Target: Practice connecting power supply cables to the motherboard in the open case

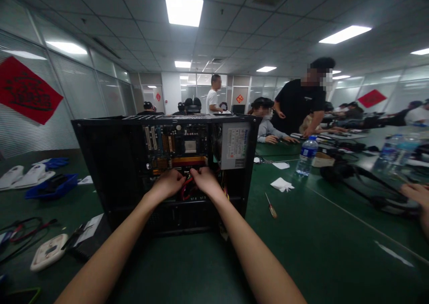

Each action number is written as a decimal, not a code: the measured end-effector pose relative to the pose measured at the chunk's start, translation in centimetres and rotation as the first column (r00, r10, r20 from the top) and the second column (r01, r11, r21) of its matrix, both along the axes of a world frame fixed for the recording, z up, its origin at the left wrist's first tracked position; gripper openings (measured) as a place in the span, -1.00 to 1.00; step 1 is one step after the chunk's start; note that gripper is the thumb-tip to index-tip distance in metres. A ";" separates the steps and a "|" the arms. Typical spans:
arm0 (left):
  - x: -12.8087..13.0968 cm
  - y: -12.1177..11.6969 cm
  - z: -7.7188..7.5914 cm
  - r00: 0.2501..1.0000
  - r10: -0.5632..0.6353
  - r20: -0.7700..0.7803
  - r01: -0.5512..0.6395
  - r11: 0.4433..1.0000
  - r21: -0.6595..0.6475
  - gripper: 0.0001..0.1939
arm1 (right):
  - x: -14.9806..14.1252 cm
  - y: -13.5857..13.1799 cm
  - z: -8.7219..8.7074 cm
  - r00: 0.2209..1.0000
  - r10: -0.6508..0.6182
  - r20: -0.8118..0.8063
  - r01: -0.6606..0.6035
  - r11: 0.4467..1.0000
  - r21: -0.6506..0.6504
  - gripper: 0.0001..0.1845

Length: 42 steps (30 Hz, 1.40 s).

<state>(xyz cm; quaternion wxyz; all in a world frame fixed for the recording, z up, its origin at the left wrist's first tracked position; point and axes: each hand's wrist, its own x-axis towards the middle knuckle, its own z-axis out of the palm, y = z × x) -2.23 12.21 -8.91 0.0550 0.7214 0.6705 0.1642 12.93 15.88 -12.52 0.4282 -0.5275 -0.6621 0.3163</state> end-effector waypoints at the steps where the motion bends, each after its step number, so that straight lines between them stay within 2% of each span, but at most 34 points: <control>1: 0.0 0.1 -0.1 1.000 -0.001 -0.009 0.001 1.000 0.008 -0.67 | 0.0 0.1 0.0 1.000 -0.003 0.007 0.003 1.000 0.001 -0.60; 17: 0.0 -0.1 0.4 0.998 0.016 -0.067 -0.014 1.000 0.024 -0.65 | -0.2 -0.2 0.4 0.999 -0.004 0.045 0.004 1.000 0.003 -0.59; 23: 0.2 -0.2 0.6 0.997 -0.013 -0.070 0.015 1.000 0.024 -0.65 | -0.3 -0.6 0.8 0.996 -0.005 0.087 0.001 0.999 0.044 -0.61; 34: 0.9 0.4 0.7 0.966 0.018 -0.257 0.012 0.993 0.115 -0.63 | -0.4 -0.5 0.8 0.984 -0.032 0.176 0.011 0.993 0.116 -0.60; 42: 0.6 0.6 -0.1 0.990 -0.003 -0.141 0.014 0.997 0.075 -0.65 | -0.6 -0.5 0.7 0.978 -0.036 0.204 0.017 0.996 0.092 -0.63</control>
